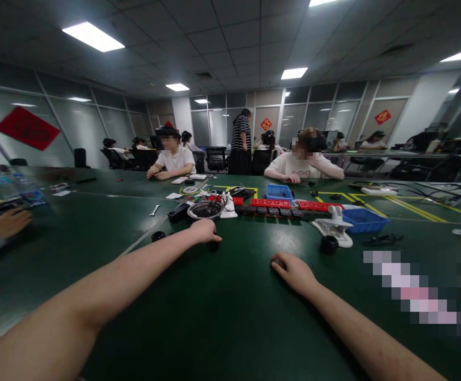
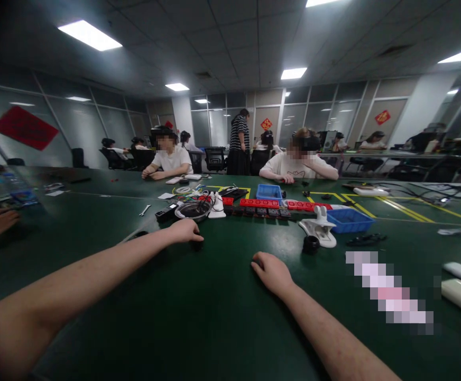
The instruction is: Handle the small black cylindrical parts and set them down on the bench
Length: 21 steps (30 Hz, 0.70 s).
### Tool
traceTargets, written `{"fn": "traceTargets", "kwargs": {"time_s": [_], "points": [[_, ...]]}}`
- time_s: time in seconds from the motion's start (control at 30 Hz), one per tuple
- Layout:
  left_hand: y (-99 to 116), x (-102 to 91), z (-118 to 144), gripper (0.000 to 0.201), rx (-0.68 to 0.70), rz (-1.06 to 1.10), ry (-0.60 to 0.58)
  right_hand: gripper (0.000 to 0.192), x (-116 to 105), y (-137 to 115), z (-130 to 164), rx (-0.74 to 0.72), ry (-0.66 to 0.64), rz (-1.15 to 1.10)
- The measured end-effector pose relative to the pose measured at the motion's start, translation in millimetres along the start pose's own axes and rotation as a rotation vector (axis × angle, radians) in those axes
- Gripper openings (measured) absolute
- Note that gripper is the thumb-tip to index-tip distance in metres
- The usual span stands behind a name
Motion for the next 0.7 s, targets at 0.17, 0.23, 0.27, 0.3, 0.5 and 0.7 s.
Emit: {"fn": "traceTargets", "kwargs": {"time_s": [0.17,0.23,0.27,0.3,0.5,0.7], "points": [[84,16.0,31,0.035,0.344,0.161,0.028,0.027,-4,-7,4,-0.037,-0.001,-0.09],[108,20.6,46,0.036,0.457,0.224,0.03,0.029,-6,-8,5,-0.035,0.013,-0.116],[115,22.2,53,0.037,0.499,0.248,0.031,0.03,-8,-7,5,-0.028,0.021,-0.126],[120,23.5,58,0.037,0.534,0.273,0.03,0.031,-9,-6,5,-0.019,0.029,-0.136],[104,31.6,61,0.067,0.546,0.54,0.035,0.034,-27,5,-1,0.018,-0.043,-0.257],[98,49.8,60,0.067,0.589,0.651,0.048,0.057,-30,-5,4,-0.034,-0.5,-0.464]]}}
Point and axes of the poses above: each hand's wrist, its own z-axis away from the middle knuckle, its own x-axis out of the palm, y = z × x, the point moved 3 cm from there along -z, towards the middle knuckle, and after that the axes turned 8 degrees about y, right-handed, at the moved point
